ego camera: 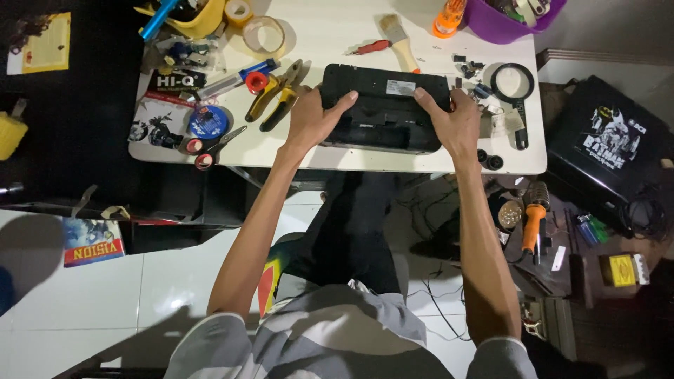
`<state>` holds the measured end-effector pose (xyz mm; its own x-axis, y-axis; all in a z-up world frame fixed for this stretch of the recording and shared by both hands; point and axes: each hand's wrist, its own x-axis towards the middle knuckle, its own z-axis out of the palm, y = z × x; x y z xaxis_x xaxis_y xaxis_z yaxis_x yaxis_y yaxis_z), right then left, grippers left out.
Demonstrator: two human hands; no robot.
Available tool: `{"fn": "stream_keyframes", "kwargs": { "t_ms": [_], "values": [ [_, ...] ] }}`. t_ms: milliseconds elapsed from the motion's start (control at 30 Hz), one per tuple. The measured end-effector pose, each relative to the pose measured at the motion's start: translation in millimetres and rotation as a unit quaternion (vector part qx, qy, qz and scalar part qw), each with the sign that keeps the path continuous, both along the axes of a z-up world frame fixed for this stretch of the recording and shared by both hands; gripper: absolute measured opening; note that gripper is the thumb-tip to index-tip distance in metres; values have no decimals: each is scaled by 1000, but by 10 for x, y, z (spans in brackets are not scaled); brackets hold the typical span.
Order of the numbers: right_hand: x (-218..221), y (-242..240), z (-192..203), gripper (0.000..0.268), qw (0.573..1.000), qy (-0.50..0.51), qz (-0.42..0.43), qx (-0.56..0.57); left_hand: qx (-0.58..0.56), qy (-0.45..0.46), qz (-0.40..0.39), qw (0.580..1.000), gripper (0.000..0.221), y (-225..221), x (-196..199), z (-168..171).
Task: Disassembling an electronic game console for repair or inspection using a screwdriver and manual prying.
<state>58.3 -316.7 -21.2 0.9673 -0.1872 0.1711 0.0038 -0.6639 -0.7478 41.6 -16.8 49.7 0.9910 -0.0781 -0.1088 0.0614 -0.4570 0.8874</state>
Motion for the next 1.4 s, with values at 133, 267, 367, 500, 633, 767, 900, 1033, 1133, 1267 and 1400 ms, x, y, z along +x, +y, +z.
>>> {"fn": "stream_keyframes", "kwargs": {
  "t_ms": [133, 267, 367, 500, 633, 767, 900, 1033, 1133, 1267, 1400],
  "values": [
    [-6, 2, 39, 63, 1000, -3, 1, 1, 5, -4, 2, 1000, 104, -30, 57, -81],
    [83, -94, -132, 62, 1000, -16, 0, -11, 0, 17, 5, 1000, 106, -44, -30, 12],
    [85, -93, -134, 66, 999, -27, -1, -22, -9, 21, 5, 1000, 106, -57, -75, 64],
    [13, -47, -27, 68, 999, -9, -7, -33, -7, -8, 5, 1000, 103, -48, -80, 104],
    [-28, -27, 33, 69, 999, -23, 14, -31, -5, -10, 14, 1000, 103, -45, -61, -28],
    [-25, -62, 38, 74, 999, 4, 9, -37, 3, -53, 25, 998, 95, -26, 13, -263],
    [12, -118, 6, 81, 999, 25, 7, -46, -13, -79, 31, 996, 89, -80, -25, -222],
    [-5, -83, 13, 79, 999, 10, 12, -40, 9, -84, 38, 996, 90, -40, 7, -305],
    [-75, 18, 142, 75, 1000, 2, 15, -22, -27, -34, 21, 999, 105, -52, -141, 3],
    [-97, 63, 234, 70, 999, -1, 13, -30, 9, -28, 16, 999, 106, -15, -4, -228],
    [17, -50, 82, 71, 999, 19, -5, -48, 41, 1, 16, 999, 117, -1, 79, -303]
  ]
}}
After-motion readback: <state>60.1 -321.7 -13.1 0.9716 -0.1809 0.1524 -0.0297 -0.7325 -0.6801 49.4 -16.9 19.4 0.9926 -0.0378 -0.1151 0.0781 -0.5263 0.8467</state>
